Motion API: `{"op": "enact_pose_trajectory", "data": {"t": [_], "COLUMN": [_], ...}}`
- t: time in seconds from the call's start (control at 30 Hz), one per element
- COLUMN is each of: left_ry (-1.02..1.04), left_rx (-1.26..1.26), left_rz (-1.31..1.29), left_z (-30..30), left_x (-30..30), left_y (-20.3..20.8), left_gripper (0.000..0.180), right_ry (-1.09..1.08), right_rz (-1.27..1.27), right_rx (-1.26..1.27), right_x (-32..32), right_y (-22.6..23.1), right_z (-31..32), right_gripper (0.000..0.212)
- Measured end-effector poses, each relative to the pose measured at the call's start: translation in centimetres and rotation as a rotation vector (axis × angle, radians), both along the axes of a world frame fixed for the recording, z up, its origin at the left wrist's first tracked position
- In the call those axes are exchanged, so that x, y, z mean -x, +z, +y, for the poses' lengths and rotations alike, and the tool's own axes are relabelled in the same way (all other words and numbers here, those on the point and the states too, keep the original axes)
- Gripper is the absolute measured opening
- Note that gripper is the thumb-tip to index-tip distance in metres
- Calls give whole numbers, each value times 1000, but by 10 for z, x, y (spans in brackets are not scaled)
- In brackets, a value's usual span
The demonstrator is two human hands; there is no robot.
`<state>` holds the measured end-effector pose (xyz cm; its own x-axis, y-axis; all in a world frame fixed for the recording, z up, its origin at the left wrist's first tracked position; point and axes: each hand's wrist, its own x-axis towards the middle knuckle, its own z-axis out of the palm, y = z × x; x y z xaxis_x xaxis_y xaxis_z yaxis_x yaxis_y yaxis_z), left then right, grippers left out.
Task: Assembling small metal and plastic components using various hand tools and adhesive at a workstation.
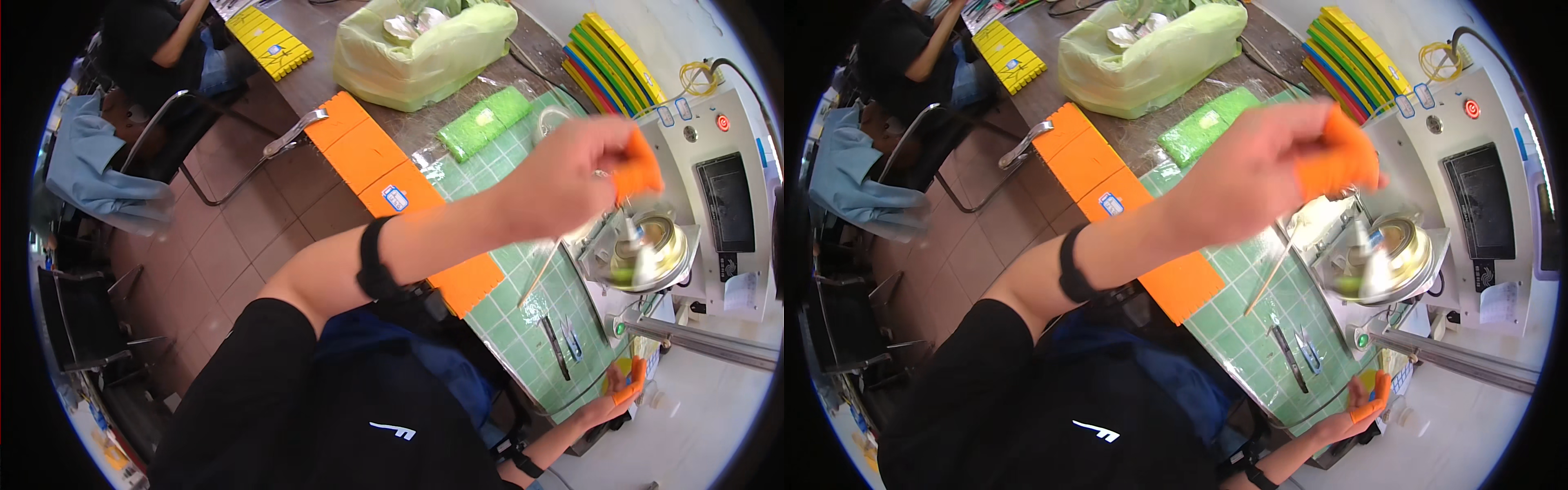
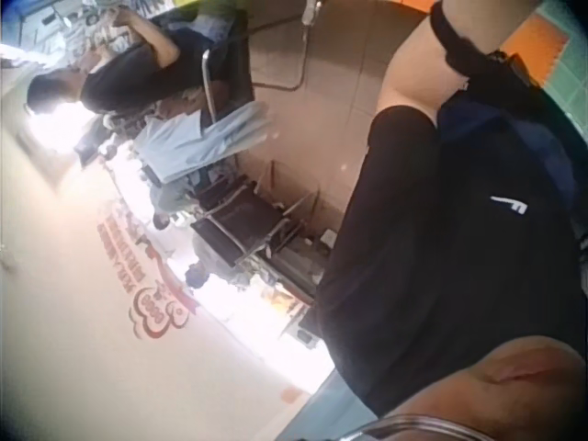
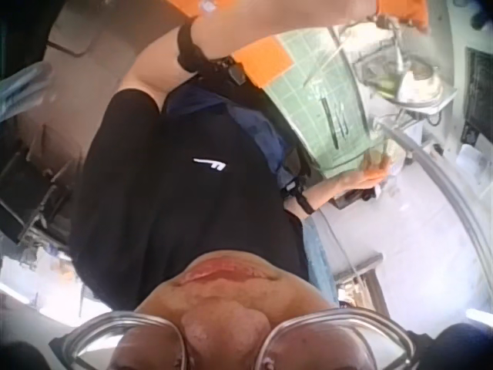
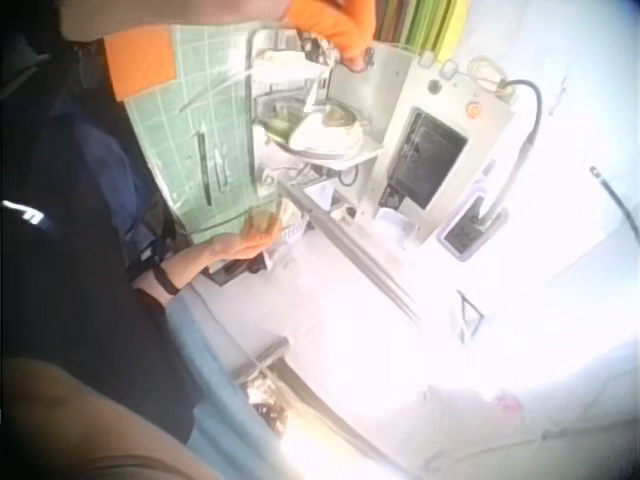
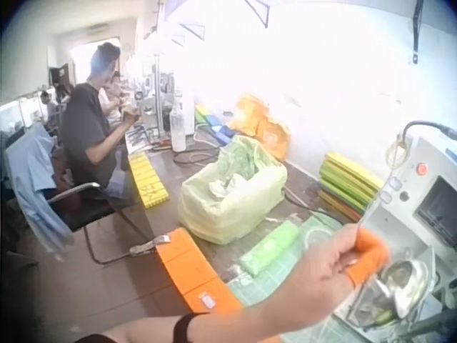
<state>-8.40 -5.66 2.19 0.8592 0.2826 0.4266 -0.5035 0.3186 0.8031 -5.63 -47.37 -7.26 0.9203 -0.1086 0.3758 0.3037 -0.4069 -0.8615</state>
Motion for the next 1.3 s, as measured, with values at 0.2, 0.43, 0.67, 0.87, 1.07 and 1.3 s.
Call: {"op": "enact_pose_trajectory", "data": {"t": [0.2, 0.43, 0.67, 0.87, 1.07, 1.3], "left_ry": [168, 55, 72, 95, 86, 219], "left_rx": [-140, -358, -359, -358, -422, -514], "left_rz": [168, 152, 173, 184, 160, 247], "left_z": [27, 55, 48, 48, 47, 54], "left_x": [-89, -74, -78, -71, -80, -67], "left_y": [-31, -70, -68, -66, -69, -66], "left_gripper": [13, 11, 14, 14, 15, 22], "right_ry": [-119, -122, -229, -192, -250, -108], "right_rz": [87, 92, 98, 127, 137, 24], "right_rx": [-87, -286, -425, -443, -467, -389], "right_x": [8, 7, 3, 3, 14, 21], "right_y": [-38, -40, -36, -41, -37, -25], "right_z": [-22, -6, -16, -19, -16, 3], "right_gripper": [44, 49, 44, 43, 40, 37]}}
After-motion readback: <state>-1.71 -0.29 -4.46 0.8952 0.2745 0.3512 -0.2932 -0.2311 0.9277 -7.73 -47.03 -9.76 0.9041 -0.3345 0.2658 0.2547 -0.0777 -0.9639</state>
